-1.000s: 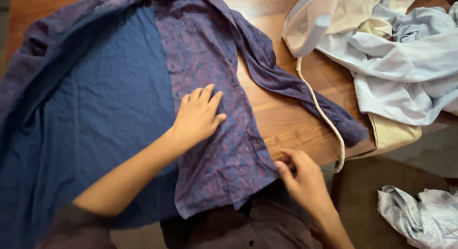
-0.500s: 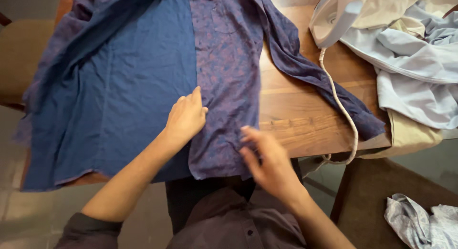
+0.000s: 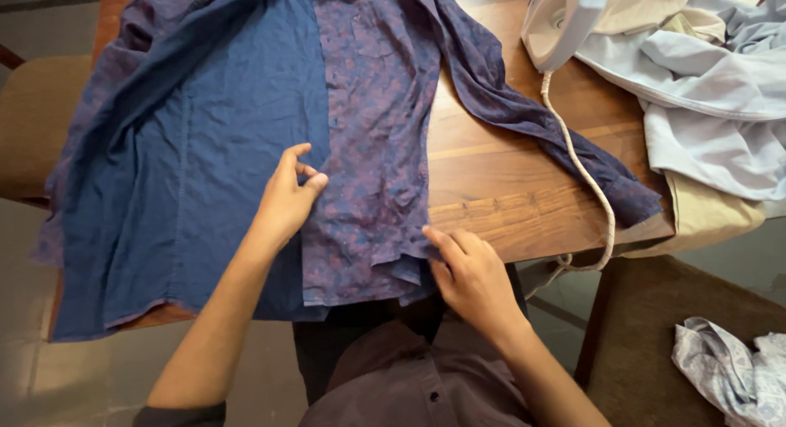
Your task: The person irons a blue patterned shirt laid out on a wooden table. They use a white electric iron to smooth the fabric, moving it systematically across the shirt's surface. The person adjusts the shirt's position and folds the collar during the process.
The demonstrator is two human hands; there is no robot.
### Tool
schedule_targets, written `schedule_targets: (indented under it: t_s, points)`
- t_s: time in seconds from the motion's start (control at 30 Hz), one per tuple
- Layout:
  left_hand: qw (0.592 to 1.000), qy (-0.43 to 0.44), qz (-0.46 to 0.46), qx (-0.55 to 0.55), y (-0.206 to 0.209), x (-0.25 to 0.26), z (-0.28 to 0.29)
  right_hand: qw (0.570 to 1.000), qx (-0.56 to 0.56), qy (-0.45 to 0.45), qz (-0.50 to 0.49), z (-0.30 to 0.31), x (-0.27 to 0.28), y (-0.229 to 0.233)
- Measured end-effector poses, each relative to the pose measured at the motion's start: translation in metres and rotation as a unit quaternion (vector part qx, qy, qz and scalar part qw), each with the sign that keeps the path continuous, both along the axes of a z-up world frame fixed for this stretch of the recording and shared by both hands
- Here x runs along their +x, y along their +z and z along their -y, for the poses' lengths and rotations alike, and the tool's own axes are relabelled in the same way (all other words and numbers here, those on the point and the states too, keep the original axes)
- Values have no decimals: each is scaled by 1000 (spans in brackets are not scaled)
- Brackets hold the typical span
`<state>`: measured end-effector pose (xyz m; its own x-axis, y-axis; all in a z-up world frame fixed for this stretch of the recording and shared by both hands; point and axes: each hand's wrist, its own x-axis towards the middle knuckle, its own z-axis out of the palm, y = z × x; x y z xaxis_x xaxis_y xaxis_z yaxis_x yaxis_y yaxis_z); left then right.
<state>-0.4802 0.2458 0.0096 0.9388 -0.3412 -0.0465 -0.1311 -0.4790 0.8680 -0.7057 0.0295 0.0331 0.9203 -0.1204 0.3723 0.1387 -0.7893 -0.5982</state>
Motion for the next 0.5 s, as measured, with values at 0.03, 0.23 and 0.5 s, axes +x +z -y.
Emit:
schedule_targets:
  t_s: [0.03, 0.23, 0.5]
  points:
    - [1000, -4, -9, -13, 2, -2, 0, 1000, 4, -3, 24, 3, 0, 0]
    - [998, -19, 58, -30, 5, -21, 3, 964, 47, -258, 50, 54, -22, -5]
    - [985, -102, 104, 97, 26, -63, 11, 924, -21, -381, -21, 104, -57, -22]
